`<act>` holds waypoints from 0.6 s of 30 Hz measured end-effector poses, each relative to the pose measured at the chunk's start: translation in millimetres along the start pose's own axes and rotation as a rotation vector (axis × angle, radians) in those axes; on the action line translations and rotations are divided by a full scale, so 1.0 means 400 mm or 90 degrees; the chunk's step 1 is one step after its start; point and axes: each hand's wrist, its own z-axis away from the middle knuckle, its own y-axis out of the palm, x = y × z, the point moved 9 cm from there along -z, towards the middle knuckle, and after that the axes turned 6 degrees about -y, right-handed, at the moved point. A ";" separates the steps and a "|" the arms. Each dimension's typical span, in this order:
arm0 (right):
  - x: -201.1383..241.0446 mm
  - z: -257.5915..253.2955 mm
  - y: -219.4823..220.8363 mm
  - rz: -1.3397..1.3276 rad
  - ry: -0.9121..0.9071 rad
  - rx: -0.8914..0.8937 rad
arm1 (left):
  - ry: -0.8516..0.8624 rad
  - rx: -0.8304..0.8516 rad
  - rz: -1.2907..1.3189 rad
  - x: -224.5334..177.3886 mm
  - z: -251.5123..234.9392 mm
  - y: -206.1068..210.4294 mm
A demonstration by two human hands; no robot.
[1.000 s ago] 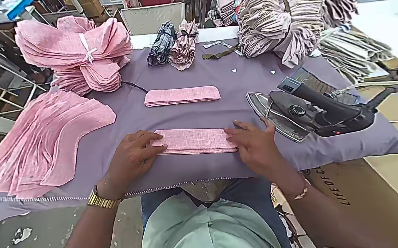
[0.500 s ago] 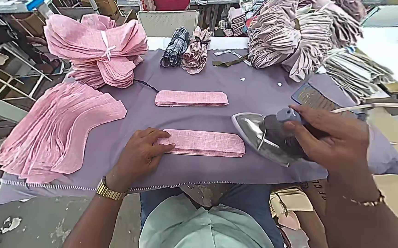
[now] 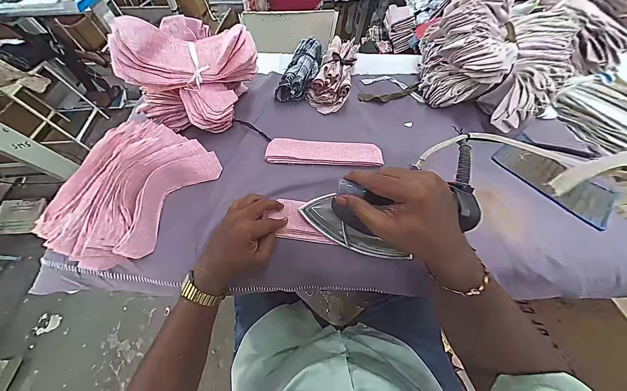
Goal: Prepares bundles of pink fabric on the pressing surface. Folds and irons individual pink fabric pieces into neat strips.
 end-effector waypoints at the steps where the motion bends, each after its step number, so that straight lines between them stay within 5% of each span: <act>1: 0.021 -0.020 0.025 0.001 0.005 0.004 | -0.023 -0.013 0.008 0.010 0.001 -0.005; 9: 0.177 -0.111 0.147 -0.036 -0.111 0.099 | -0.105 -0.154 0.117 0.075 0.012 -0.083; 18: 0.013 0.071 -0.049 0.040 -0.043 0.132 | -0.248 -0.069 -0.055 0.114 0.000 -0.042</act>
